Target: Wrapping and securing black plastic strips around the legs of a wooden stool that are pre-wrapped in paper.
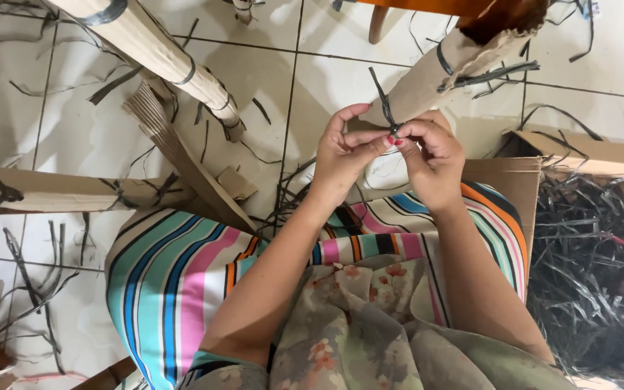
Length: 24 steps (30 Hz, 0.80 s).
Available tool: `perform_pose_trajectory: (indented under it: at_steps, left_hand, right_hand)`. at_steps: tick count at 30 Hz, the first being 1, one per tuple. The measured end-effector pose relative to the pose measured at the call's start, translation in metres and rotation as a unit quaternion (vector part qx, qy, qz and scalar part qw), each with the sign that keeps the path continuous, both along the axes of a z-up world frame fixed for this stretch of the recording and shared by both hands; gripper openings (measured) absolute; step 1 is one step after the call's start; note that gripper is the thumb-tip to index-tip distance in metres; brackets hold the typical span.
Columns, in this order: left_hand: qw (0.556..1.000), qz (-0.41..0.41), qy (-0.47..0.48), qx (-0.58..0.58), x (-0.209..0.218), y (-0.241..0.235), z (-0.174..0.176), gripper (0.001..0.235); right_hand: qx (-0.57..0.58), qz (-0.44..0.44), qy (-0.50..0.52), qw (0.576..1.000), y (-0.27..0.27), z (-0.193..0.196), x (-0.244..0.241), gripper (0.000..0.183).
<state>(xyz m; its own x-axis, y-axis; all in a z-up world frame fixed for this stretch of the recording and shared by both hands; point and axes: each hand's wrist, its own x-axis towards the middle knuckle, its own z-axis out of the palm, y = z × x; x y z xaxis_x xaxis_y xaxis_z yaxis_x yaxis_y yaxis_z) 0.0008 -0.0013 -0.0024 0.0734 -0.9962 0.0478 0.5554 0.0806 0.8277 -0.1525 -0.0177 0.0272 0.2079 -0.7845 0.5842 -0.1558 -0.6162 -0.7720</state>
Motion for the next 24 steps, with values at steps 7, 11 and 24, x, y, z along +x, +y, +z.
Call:
perform_pose_trajectory:
  at_steps: [7, 11, 24]
  left_hand:
    - [0.983, 0.07, -0.143, -0.089, 0.002, 0.004, 0.01, 0.053]
    - [0.97, 0.113, -0.201, -0.078, -0.003, 0.014, 0.008, 0.05]
    - [0.929, 0.226, -0.264, -0.126, 0.003, -0.002, 0.038, 0.046]
  right_hand:
    - [0.024, -0.017, -0.023, 0.999, 0.003, -0.006, -0.002, 0.007]
    - [0.019, -0.011, -0.045, 0.999, 0.001, -0.015, -0.003, 0.008]
    - [-0.079, -0.043, -0.022, 0.996, 0.001, 0.007, -0.017, 0.013]
